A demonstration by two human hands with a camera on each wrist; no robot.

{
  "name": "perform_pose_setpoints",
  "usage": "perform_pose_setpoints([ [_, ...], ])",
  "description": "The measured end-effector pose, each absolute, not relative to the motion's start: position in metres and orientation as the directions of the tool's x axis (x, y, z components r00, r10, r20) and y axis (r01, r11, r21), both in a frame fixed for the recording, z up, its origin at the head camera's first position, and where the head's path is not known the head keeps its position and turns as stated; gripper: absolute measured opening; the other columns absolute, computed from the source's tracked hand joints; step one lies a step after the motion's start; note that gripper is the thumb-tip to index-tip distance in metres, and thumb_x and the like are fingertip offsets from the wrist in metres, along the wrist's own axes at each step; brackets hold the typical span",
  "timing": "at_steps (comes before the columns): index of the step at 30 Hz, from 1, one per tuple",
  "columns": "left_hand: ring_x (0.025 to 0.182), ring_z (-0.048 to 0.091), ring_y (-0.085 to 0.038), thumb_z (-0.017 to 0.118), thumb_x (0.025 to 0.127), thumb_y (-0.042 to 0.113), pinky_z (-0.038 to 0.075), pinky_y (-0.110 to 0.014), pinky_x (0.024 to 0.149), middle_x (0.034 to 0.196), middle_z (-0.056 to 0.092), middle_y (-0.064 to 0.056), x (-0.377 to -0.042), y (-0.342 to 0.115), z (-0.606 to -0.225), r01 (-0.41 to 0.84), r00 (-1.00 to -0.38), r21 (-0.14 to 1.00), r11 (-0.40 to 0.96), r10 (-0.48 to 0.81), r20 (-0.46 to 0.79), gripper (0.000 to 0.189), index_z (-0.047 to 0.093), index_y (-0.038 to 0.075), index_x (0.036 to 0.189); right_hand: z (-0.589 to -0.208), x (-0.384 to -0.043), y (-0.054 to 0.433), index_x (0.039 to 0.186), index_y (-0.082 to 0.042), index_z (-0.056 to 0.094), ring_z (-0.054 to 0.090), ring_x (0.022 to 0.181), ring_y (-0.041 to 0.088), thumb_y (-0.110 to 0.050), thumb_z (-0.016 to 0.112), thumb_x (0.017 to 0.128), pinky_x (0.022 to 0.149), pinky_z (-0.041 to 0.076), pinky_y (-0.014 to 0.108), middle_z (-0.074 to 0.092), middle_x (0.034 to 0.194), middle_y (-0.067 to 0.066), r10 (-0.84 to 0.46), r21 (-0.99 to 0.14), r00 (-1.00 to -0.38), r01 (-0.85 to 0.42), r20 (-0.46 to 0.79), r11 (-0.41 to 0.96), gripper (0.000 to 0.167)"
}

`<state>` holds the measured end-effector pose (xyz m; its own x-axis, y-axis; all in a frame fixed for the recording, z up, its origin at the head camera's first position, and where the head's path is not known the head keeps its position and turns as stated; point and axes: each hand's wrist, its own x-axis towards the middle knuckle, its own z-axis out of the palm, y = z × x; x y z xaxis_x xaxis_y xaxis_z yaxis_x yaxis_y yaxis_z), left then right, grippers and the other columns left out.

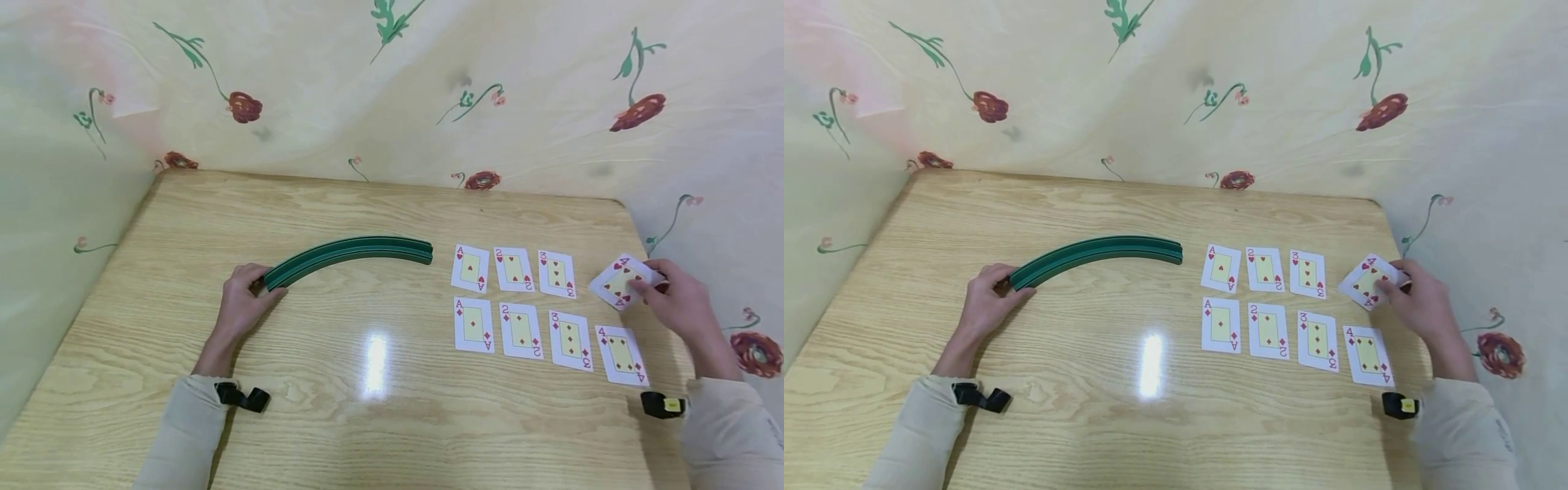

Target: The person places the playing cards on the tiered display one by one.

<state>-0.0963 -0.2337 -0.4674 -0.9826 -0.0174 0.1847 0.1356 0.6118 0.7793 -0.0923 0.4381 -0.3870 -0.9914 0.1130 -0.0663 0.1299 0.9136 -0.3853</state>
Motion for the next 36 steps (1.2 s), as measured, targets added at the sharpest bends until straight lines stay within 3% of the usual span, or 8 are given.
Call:
perform_pose_setpoints([
  [3, 0.096, 0.048, -0.014, 0.082, 0.080, 0.002, 0.036, -0.009, 0.077, 0.104, 0.068, -0.022, -0.096, -0.234, -0.467, 0.124, -0.985, 0.784, 0.608, -0.021, 0.173, 0.034, 0.071, -0.005, 0.111, -0.381, -0.094, 0.433, 0.124, 0.007, 0.053, 0.047, 0.064, -0.003, -0.019, 0.056, 0.102, 0.053, 0.038, 0.021, 0.063, 0.091, 0.017, 0.093, -0.417, -0.995, 0.098, -0.034, 0.904, 0.034],
  [8, 0.095, 0.046, -0.010, 0.082, 0.080, 0.003, 0.036, -0.007, 0.077, 0.104, 0.069, -0.022, -0.096, -0.234, -0.466, 0.127, -0.984, 0.782, 0.611, -0.018, 0.175, 0.034, 0.071, -0.005, 0.112, -0.371, -0.098, 0.420, 0.120, 0.005, 0.058, 0.049, 0.062, -0.004, -0.020, 0.059, 0.101, 0.054, 0.038, 0.021, 0.052, 0.076, -0.023, 0.089, -0.460, -0.996, 0.079, -0.001, 0.884, 0.031],
  [11, 0.095, 0.046, -0.009, 0.082, 0.080, 0.003, 0.036, -0.007, 0.077, 0.104, 0.069, -0.021, -0.096, -0.234, -0.466, 0.137, -0.983, 0.778, 0.613, -0.014, 0.184, 0.034, 0.071, -0.005, 0.111, -0.365, -0.102, 0.410, 0.120, 0.004, 0.060, 0.049, 0.061, -0.004, -0.019, 0.060, 0.101, 0.053, 0.038, 0.020, 0.047, 0.073, -0.032, 0.072, -0.478, -0.997, 0.050, 0.028, 0.877, 0.030],
  [18, 0.099, 0.052, -0.025, 0.081, 0.082, 0.004, 0.035, -0.006, 0.077, 0.105, 0.068, -0.024, -0.095, -0.233, -0.463, 0.121, -0.986, 0.792, 0.598, -0.019, 0.166, 0.034, 0.071, -0.006, 0.113, -0.355, -0.109, 0.388, 0.115, 0.005, 0.063, 0.049, 0.060, -0.003, -0.018, 0.062, 0.099, 0.051, 0.036, 0.021, 0.048, 0.070, -0.032, 0.032, -0.505, -0.996, -0.015, 0.084, 0.863, 0.028],
  [24, 0.099, 0.051, -0.024, 0.081, 0.082, 0.004, 0.036, -0.007, 0.077, 0.105, 0.068, -0.023, -0.095, -0.234, -0.463, 0.114, -0.988, 0.795, 0.596, -0.018, 0.155, 0.035, 0.070, -0.006, 0.114, -0.348, -0.115, 0.367, 0.113, 0.003, 0.065, 0.047, 0.060, 0.000, -0.019, 0.062, 0.099, 0.050, 0.036, 0.022, 0.051, 0.069, -0.030, 0.017, -0.524, -0.995, -0.037, 0.099, 0.851, 0.026],
  [29, 0.098, 0.051, -0.023, 0.081, 0.082, 0.003, 0.036, -0.008, 0.077, 0.105, 0.067, -0.023, -0.096, -0.234, -0.464, 0.112, -0.988, 0.792, 0.600, -0.015, 0.151, 0.034, 0.070, -0.006, 0.113, -0.348, -0.120, 0.354, 0.118, 0.006, 0.064, 0.049, 0.064, -0.005, -0.018, 0.058, 0.101, 0.051, 0.038, 0.022, 0.051, 0.076, -0.030, -0.022, -0.543, -0.995, -0.070, 0.095, 0.837, 0.030],
  [36, 0.096, 0.048, -0.017, 0.081, 0.082, 0.003, 0.037, -0.009, 0.076, 0.104, 0.067, -0.022, -0.096, -0.235, -0.464, 0.111, -0.989, 0.783, 0.612, -0.012, 0.149, 0.034, 0.070, -0.005, 0.113, -0.348, -0.125, 0.335, 0.114, 0.005, 0.067, 0.051, 0.063, -0.006, -0.013, 0.061, 0.100, 0.051, 0.038, 0.020, 0.052, 0.076, -0.032, -0.065, -0.561, -0.986, -0.142, 0.155, 0.815, 0.024],
])
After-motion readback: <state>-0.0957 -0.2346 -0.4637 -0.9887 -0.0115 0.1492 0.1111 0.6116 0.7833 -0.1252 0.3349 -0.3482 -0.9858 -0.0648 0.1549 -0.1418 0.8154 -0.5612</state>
